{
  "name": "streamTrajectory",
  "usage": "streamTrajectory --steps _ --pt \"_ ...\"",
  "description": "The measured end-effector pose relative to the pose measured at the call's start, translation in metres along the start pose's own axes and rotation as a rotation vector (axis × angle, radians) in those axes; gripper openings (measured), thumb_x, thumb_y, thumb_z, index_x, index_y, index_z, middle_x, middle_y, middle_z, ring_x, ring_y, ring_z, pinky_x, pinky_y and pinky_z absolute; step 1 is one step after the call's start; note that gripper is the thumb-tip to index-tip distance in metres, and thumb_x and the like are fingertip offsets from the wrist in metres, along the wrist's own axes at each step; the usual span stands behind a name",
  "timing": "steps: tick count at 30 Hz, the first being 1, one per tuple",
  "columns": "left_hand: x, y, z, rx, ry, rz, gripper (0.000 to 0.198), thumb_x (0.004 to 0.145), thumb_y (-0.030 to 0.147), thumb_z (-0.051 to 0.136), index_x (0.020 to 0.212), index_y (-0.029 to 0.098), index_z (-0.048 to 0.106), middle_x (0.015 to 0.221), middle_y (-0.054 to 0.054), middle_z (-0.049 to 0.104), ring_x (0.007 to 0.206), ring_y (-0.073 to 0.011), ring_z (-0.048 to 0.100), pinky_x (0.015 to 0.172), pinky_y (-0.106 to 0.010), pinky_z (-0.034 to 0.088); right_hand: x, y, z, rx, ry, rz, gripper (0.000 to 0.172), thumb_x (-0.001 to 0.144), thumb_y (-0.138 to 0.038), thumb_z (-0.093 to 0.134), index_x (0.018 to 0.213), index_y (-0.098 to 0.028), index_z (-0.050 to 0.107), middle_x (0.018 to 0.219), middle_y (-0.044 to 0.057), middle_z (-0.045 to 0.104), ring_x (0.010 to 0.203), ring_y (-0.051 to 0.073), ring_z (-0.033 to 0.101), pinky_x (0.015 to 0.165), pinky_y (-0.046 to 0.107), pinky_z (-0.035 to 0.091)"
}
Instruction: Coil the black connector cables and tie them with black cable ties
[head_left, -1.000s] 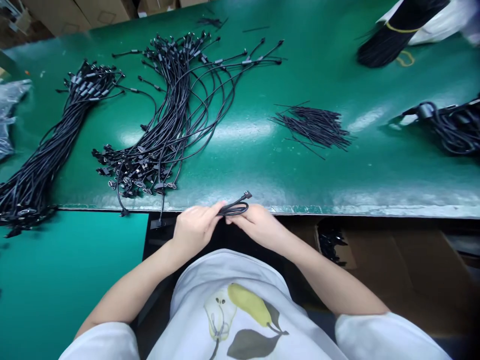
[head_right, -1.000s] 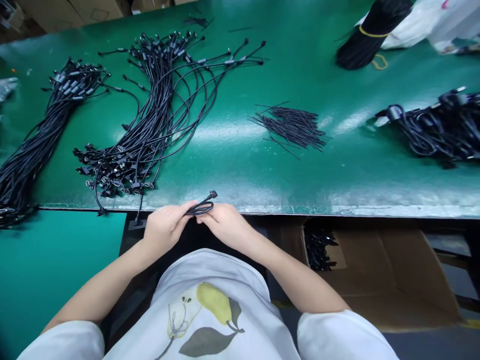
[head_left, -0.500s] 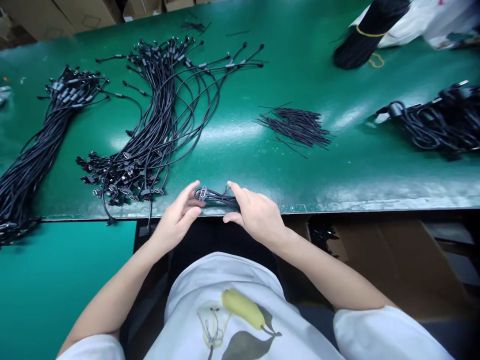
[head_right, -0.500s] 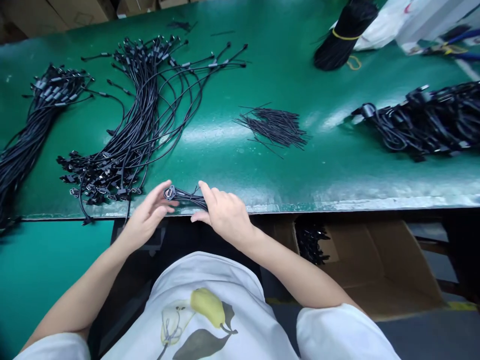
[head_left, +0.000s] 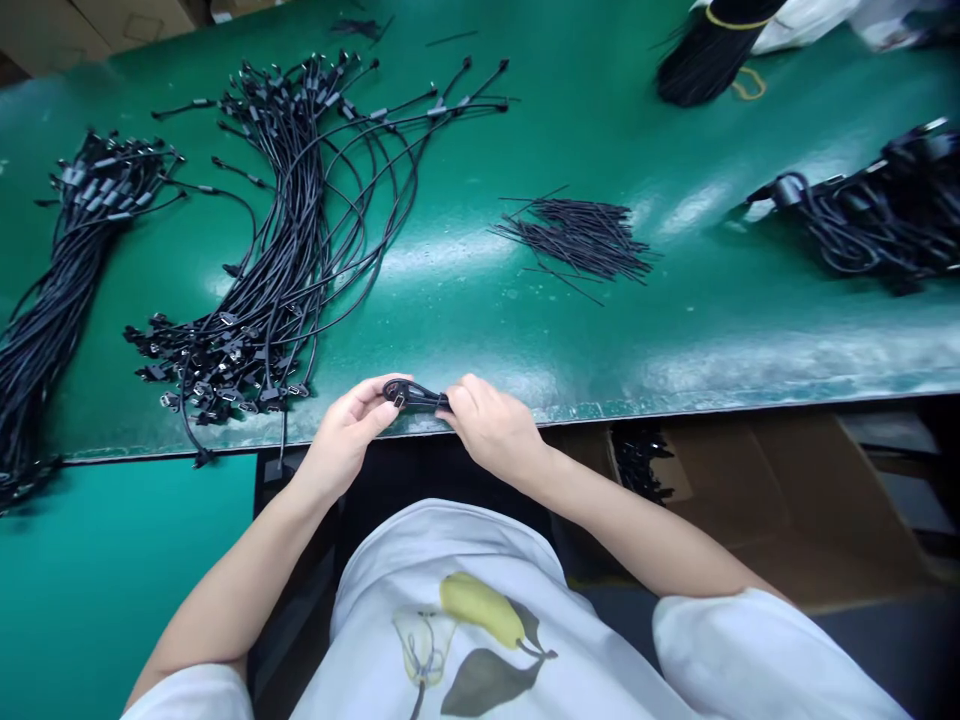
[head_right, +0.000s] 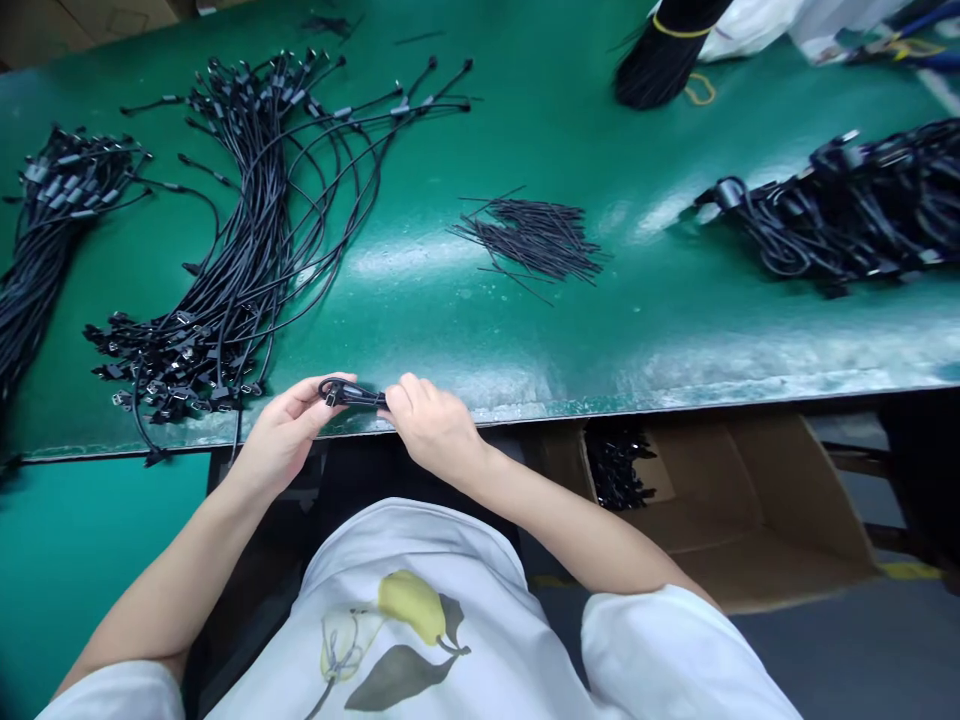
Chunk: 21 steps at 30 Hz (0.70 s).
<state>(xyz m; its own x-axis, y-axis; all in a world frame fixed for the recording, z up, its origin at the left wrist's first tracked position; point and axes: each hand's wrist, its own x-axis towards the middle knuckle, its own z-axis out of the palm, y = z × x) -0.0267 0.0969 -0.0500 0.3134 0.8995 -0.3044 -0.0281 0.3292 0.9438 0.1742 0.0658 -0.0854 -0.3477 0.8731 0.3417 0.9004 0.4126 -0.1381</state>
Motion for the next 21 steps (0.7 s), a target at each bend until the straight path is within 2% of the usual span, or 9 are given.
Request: streamTrajectory --steps 2,4,7,11,15,19,21 --pt "0.001 0.000 0.003 -0.041 0.032 -0.019 0.033 0.078 0.032 0.073 0.108 0.017 0.070 0.116 -0.009 0.070 0.111 -0.0219 0.062 0.104 -0.036 0.044 0.000 0.002 0.003 -0.036 -0.019 -0.021 0.035 0.102 -0.036 0.031 0.087 -0.016 0.055 0.076 0.005 0.050 0.067 0.017 0.040 0.057 0.031 0.025" --pt "0.000 0.002 0.006 -0.056 0.049 -0.007 0.035 0.075 0.030 0.076 0.108 0.019 0.070 0.118 -0.008 0.070 0.113 -0.0221 0.062 0.105 -0.036 0.043 0.002 0.005 0.004 -0.082 -0.018 -0.051 0.032 0.102 -0.034 0.032 0.097 -0.014 0.057 0.076 0.005 0.050 0.068 0.018 0.040 0.059 0.031 0.026" --pt "0.000 0.007 0.011 -0.063 -0.005 0.011 0.036 0.079 0.033 0.073 0.112 0.020 0.071 0.126 -0.009 0.067 0.121 -0.0232 0.058 0.107 -0.035 0.041 0.004 0.009 0.002 -0.127 0.005 -0.069 0.029 0.101 -0.031 0.037 0.111 -0.011 0.055 0.077 0.005 0.052 0.070 0.019 0.041 0.062 0.032 0.027" --pt "0.002 0.009 0.013 -0.088 0.031 -0.057 0.030 0.087 0.040 0.063 0.102 0.017 0.076 0.122 -0.011 0.069 0.117 -0.0249 0.061 0.102 -0.035 0.046 0.007 0.008 0.003 -0.093 0.038 -0.100 0.030 0.101 -0.031 0.035 0.102 -0.011 0.057 0.074 0.005 0.051 0.068 0.020 0.039 0.062 0.033 0.026" --pt "0.006 0.002 0.006 -0.126 0.044 -0.081 0.023 0.082 0.036 0.069 0.094 0.017 0.077 0.116 -0.010 0.071 0.112 -0.0240 0.064 0.095 -0.032 0.051 0.011 -0.001 0.007 -0.013 0.023 -0.099 0.034 0.102 -0.036 0.031 0.088 -0.014 0.055 0.073 0.005 0.050 0.066 0.019 0.040 0.063 0.033 0.026" --pt "0.004 0.000 0.005 -0.102 0.104 -0.062 0.022 0.077 0.031 0.075 0.095 0.019 0.076 0.112 -0.008 0.072 0.112 -0.0223 0.064 0.097 -0.030 0.050 0.017 -0.012 0.007 0.032 -0.043 -0.067 0.038 0.102 -0.041 0.027 0.087 -0.016 0.051 0.075 0.005 0.053 0.068 0.019 0.047 0.062 0.033 0.028" --pt "0.000 0.003 0.009 -0.016 0.126 -0.033 0.024 0.082 0.035 0.069 0.101 0.019 0.074 0.114 -0.008 0.072 0.115 -0.0234 0.063 0.101 -0.034 0.048 0.021 -0.016 0.003 0.056 -0.074 -0.074 0.040 0.103 -0.043 0.023 0.090 -0.016 0.050 0.078 0.006 0.055 0.069 0.019 0.050 0.060 0.033 0.030"
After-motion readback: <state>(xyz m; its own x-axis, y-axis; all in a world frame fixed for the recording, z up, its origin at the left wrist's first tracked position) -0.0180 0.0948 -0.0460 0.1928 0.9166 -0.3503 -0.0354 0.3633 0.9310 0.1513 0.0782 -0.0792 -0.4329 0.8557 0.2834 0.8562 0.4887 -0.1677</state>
